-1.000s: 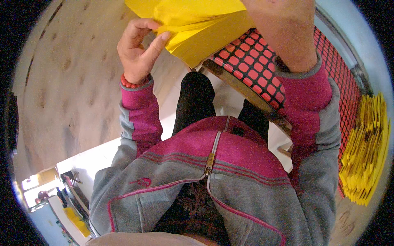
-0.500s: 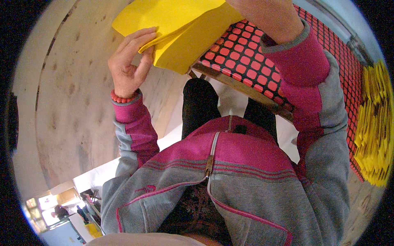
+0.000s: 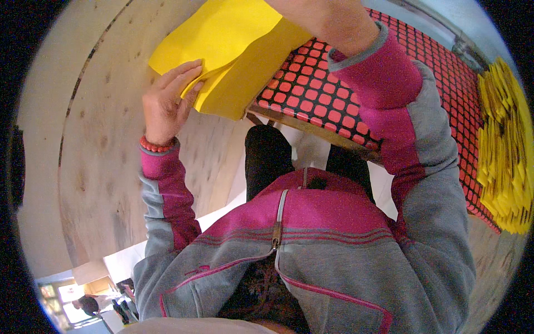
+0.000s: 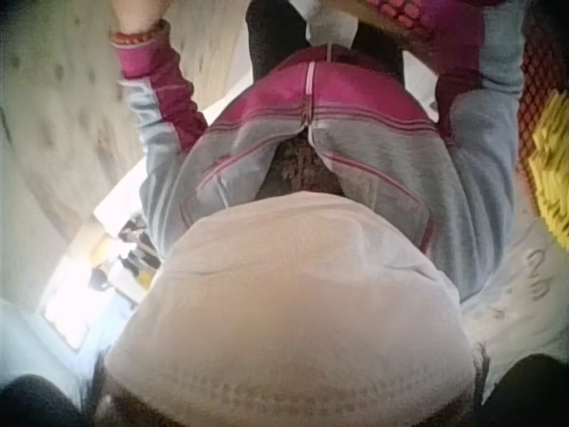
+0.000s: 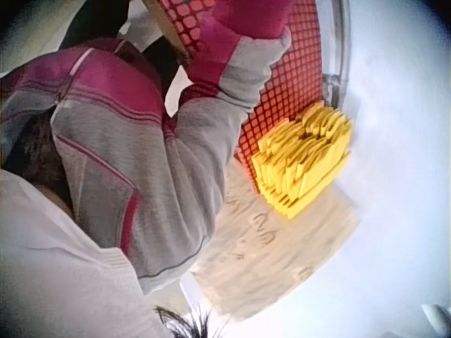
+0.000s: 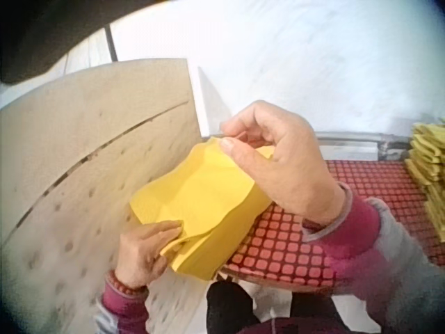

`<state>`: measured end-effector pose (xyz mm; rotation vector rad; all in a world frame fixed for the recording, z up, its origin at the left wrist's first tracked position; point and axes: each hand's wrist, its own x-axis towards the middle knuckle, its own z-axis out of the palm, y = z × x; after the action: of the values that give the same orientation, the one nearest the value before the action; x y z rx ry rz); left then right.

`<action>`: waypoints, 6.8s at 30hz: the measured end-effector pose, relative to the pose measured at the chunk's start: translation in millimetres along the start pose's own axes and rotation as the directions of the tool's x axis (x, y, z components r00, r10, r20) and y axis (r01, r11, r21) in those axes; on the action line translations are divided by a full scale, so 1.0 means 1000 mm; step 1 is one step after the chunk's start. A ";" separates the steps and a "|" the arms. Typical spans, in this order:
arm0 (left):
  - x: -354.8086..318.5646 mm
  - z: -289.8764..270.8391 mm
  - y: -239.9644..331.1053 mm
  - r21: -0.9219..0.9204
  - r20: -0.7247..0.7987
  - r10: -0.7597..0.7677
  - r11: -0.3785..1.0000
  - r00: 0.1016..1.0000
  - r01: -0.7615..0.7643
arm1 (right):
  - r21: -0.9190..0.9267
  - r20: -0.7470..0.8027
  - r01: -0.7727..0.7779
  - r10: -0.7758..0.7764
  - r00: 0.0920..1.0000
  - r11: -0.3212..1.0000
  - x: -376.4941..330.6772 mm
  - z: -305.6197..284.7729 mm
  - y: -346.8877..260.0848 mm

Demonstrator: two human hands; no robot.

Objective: The person folds yellow paper sheets by hand on a patterned table, creating creases and stacking the folded pieces. The person repeatedly picks up sheets, folds them in half, and places them into a growing stack.

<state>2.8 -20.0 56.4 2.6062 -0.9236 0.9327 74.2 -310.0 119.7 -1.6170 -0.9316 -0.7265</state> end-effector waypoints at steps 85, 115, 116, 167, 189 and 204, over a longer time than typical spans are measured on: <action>0.198 0.309 0.128 -0.216 0.488 0.224 0.967 0.843 -0.132 | -0.313 -0.131 -0.865 0.884 0.448 0.392 -0.161 -0.309 0.229; 0.196 0.266 0.109 -0.250 0.555 0.296 0.951 0.778 -0.183 | -0.956 0.284 0.293 0.290 0.914 0.015 -0.168 -0.254 0.174; 0.195 0.271 0.109 -0.254 0.563 0.279 0.954 0.778 -0.159 | -0.920 0.391 0.389 0.168 0.905 0.045 -0.167 -0.256 0.172; 0.198 0.273 0.122 -0.461 0.541 0.430 0.870 0.723 -0.173 | -0.294 0.012 -0.942 0.986 0.168 0.164 -0.174 -0.332 0.137; 0.203 0.259 0.120 -0.294 0.600 0.302 0.945 0.741 -0.146 | -0.065 -0.158 -0.979 0.966 0.203 0.195 -0.169 -0.333 0.176; 0.200 0.261 0.129 -0.240 0.591 0.315 0.948 0.742 -0.211 | -0.991 0.026 -0.036 0.451 0.892 0.127 -0.177 -0.286 0.135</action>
<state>170.5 -321.6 -18.6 2.7122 -1.4842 -0.0198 103.1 -639.4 -29.6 -3.1142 -0.2159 -0.8918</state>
